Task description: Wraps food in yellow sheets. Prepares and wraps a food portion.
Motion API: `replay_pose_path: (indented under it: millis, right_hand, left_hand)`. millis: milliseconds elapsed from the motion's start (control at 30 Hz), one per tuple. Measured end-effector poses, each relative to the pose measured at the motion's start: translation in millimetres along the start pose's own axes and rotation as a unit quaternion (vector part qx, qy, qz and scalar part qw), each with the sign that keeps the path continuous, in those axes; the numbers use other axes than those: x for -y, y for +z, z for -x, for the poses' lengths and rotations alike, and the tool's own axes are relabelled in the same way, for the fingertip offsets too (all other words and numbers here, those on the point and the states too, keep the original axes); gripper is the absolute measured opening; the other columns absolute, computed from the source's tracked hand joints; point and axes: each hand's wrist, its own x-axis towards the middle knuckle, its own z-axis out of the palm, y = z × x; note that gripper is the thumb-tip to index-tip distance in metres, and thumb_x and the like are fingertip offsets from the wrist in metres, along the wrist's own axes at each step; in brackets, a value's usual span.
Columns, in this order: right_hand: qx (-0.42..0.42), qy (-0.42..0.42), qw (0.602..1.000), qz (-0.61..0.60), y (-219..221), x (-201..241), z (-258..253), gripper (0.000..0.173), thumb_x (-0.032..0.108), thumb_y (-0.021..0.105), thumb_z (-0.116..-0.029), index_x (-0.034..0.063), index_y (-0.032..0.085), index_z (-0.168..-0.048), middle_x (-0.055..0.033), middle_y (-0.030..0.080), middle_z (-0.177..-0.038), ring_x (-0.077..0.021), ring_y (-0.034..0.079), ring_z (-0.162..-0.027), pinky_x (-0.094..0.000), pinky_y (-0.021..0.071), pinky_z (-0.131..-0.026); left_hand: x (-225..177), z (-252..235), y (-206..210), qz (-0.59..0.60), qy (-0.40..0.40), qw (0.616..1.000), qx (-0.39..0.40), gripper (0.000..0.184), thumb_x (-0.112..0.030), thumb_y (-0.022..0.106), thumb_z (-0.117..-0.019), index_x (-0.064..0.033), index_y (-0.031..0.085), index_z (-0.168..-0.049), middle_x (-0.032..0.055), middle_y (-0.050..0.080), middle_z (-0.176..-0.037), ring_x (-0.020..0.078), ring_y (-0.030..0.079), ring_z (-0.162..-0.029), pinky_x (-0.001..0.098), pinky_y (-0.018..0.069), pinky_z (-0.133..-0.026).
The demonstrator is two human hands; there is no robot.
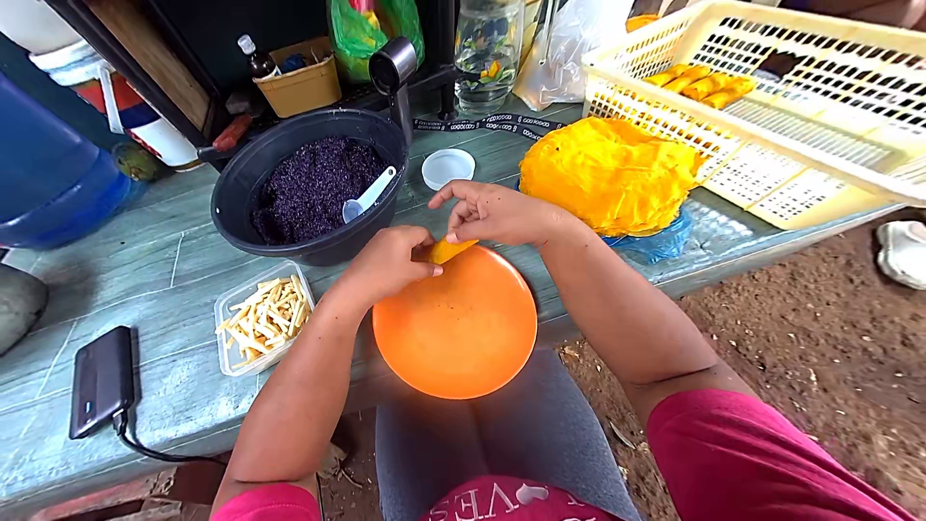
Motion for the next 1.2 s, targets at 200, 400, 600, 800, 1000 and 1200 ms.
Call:
replay_pose_path:
  millis: [200, 400, 600, 800, 1000, 1200]
  right_hand:
    - [-0.138, 0.045, 0.932, -0.331, 10, 6, 11, 0.023, 0.017, 0.052, -0.1054, 0.0034, 0.060, -0.122, -0.0054, 0.069, -0.103, -0.0153, 0.068, -0.088, -0.0337, 0.0584, -0.079]
    - [-0.290, 0.047, 0.913, -0.285, 67, 20, 21, 0.039, 0.008, 0.069, -0.0962, -0.0040, 0.056, -0.131, -0.0142, 0.069, -0.108, -0.0191, 0.068, -0.093, -0.0379, 0.0587, -0.082]
    - [-0.299, 0.105, 0.902, -0.295, 71, 23, 12, 0.048, 0.013, 0.069, -0.0981, -0.0020, 0.047, -0.138, -0.0187, 0.067, -0.112, -0.0233, 0.069, -0.092, -0.0402, 0.0589, -0.077]
    - [-0.332, 0.081, 0.893, -0.293, 31, 35, 28, 0.044, 0.009, 0.065, -0.0990, -0.0019, 0.048, -0.138, -0.0196, 0.066, -0.114, -0.0253, 0.070, -0.090, -0.0421, 0.0606, -0.075]
    - [-0.398, 0.054, 0.901, -0.161, -112, 54, 93, 0.037, 0.015, 0.059, -0.1015, 0.0033, 0.050, -0.135, -0.0113, 0.066, -0.105, -0.0198, 0.068, -0.087, -0.0397, 0.0596, -0.076]
    - [-0.413, 0.177, 0.893, -0.018, -248, 31, 149, 0.029, 0.014, 0.062, -0.0981, 0.0040, 0.056, -0.125, -0.0106, 0.066, -0.098, -0.0186, 0.065, -0.080, -0.0373, 0.0565, -0.070]
  left_hand:
    - [1, 2, 1, 0.288, -0.041, 0.952, -0.098, 0.014, -0.003, 0.071, -0.0941, -0.0011, 0.067, -0.108, 0.0066, 0.070, -0.092, 0.0109, 0.067, -0.077, 0.0279, 0.0587, -0.071]
    - [-7, -4, 18, 0.194, -0.064, 0.961, -0.186, 0.023, -0.010, 0.079, -0.0903, -0.0013, 0.072, -0.110, 0.0079, 0.074, -0.097, 0.0131, 0.072, -0.082, 0.0333, 0.0621, -0.077]
    - [-11, 3, 27, 0.048, 0.012, 0.968, -0.245, 0.037, -0.014, 0.084, -0.0858, 0.0021, 0.071, -0.117, 0.0146, 0.069, -0.104, 0.0170, 0.069, -0.087, 0.0349, 0.0595, -0.082]
    - [-2, 6, 21, 0.088, 0.072, 0.954, -0.277, 0.051, -0.034, 0.072, -0.0945, 0.0012, 0.064, -0.131, 0.0162, 0.067, -0.113, 0.0133, 0.068, -0.081, 0.0298, 0.0591, -0.069]
    - [7, -1, 20, 0.010, 0.093, 0.962, -0.257, 0.042, -0.041, 0.064, -0.0981, -0.0018, 0.073, -0.109, 0.0106, 0.069, -0.100, 0.0116, 0.067, -0.078, 0.0286, 0.0588, -0.069]
    - [14, -6, 20, -0.068, 0.076, 0.965, -0.241, 0.020, -0.018, 0.062, -0.0963, -0.0038, 0.075, -0.102, 0.0092, 0.070, -0.097, 0.0133, 0.068, -0.082, 0.0301, 0.0581, -0.073]
